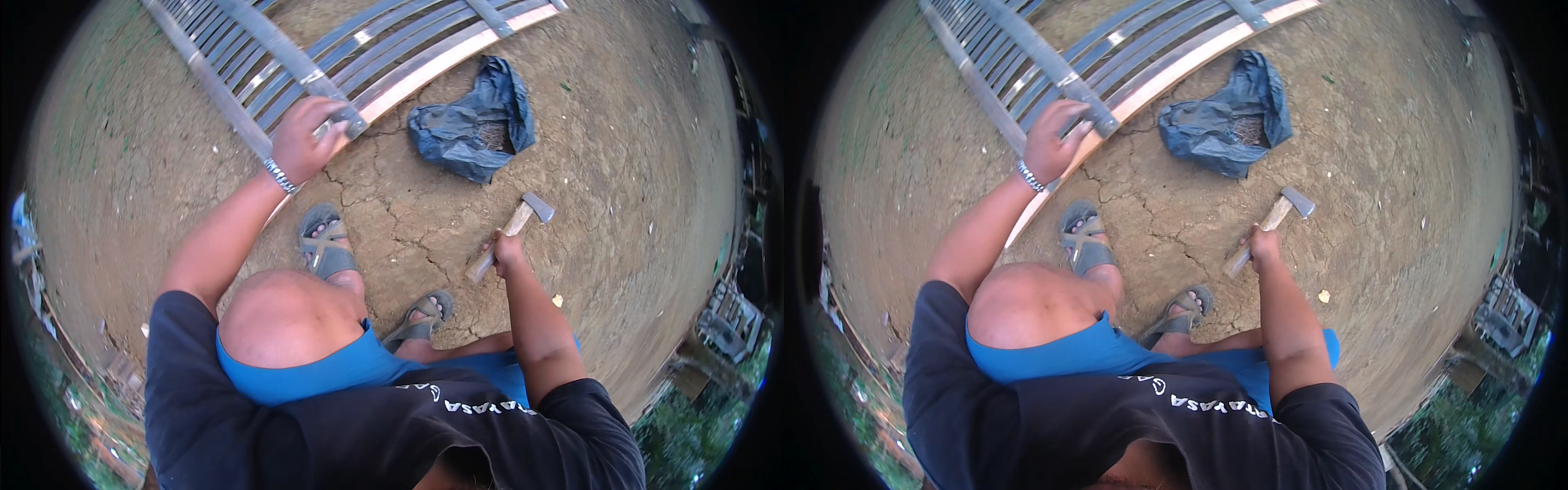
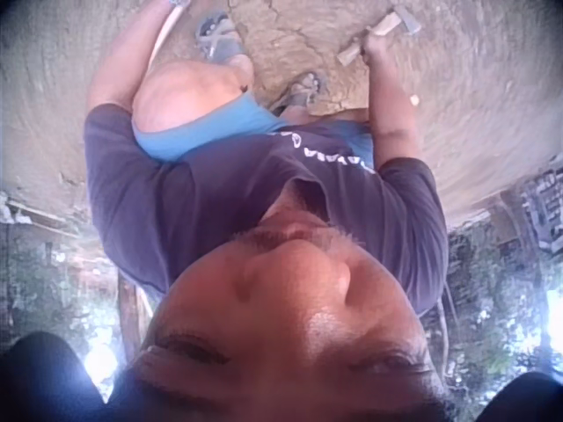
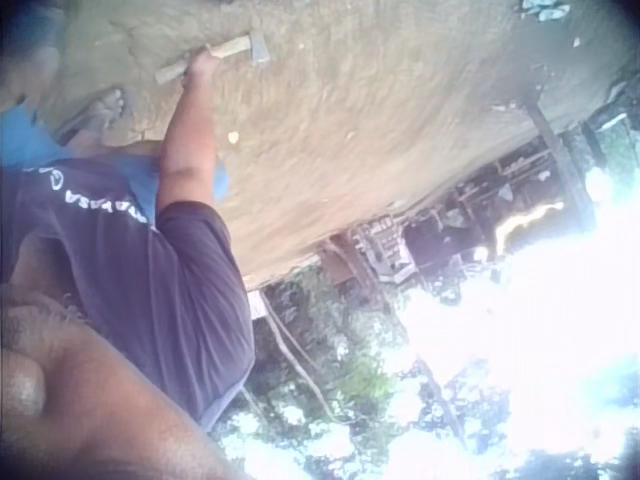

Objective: The person constructs a bamboo frame by hammering nails through bamboo slats into wooden beams, moving between different sections of the frame and retrieving nails from a bag.

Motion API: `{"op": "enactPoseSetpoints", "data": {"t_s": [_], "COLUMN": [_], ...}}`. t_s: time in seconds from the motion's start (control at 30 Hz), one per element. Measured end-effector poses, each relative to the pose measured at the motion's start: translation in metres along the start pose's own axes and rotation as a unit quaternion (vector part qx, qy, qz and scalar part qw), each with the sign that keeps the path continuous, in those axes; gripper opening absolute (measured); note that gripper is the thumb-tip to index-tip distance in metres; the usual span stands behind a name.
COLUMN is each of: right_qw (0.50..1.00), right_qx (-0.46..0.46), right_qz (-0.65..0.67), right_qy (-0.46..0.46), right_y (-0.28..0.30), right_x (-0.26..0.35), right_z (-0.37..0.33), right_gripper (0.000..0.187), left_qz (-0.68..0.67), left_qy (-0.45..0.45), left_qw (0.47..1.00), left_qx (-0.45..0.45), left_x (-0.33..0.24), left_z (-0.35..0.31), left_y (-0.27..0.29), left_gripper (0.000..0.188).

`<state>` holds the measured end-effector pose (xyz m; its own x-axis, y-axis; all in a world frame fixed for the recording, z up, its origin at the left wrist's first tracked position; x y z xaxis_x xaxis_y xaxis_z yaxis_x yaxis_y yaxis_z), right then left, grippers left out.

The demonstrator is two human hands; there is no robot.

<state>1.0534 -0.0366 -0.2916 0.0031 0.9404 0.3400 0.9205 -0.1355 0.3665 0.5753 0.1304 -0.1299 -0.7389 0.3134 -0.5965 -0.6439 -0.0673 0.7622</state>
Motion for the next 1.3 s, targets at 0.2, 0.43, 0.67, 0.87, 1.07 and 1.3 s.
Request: {"op": "enactPoseSetpoints", "data": {"t_s": [0.2, 0.43, 0.67, 0.87, 1.07, 1.3], "right_qw": [0.997, 0.991, 0.992, 0.995, 0.998, 0.999], "right_qx": [-0.009, -0.006, -0.049, -0.027, -0.015, -0.007], "right_qz": [-0.071, -0.129, -0.116, -0.09, -0.067, -0.037], "right_qy": [0.013, 0.017, 0.029, 0.014, 0.006, 0.025], "right_y": [0.017, 0.019, 0.02, 0.018, 0.015, 0.019], "right_x": [0.007, 0.021, 0.013, 0.008, 0.016, 0.013], "right_z": [-0.005, -0.015, -0.012, -0.006, -0.016, -0.016], "right_gripper": [0.023, 0.026, 0.037, 0.029, 0.027, 0.022], "left_qz": [-0.01, 0.009, 0.038, 0.011, -0.095, -0.38], "left_qy": [-0.157, -0.012, 0.019, 0.065, 0.11, 0.293], "left_qw": [0.92, 0.921, 0.907, 0.923, 0.941, 0.808], "left_qx": [0.358, 0.39, 0.42, 0.379, 0.307, 0.342], "left_x": [-0.08, -0.08, -0.079, -0.076, -0.061, -0.037], "left_z": [0.1, 0.133, 0.123, 0.108, 0.104, 0.096], "left_y": [-0.118, -0.256, -0.277, -0.284, -0.276, -0.285], "left_gripper": [0.021, 0.024, 0.026, 0.021, 0.017, 0.015]}}
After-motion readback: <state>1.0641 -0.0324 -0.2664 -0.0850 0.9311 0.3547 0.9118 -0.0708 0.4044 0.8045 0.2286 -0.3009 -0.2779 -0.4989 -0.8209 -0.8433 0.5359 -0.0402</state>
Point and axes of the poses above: each hand's wrist, its own z-axis towards the middle knuckle, its own y-axis out of the back of the hand, x = y × z, the point moved 5 cm from there along z, towards the middle knuckle, and after that the axes turned 3 degrees about z, right-handed, at the moved point
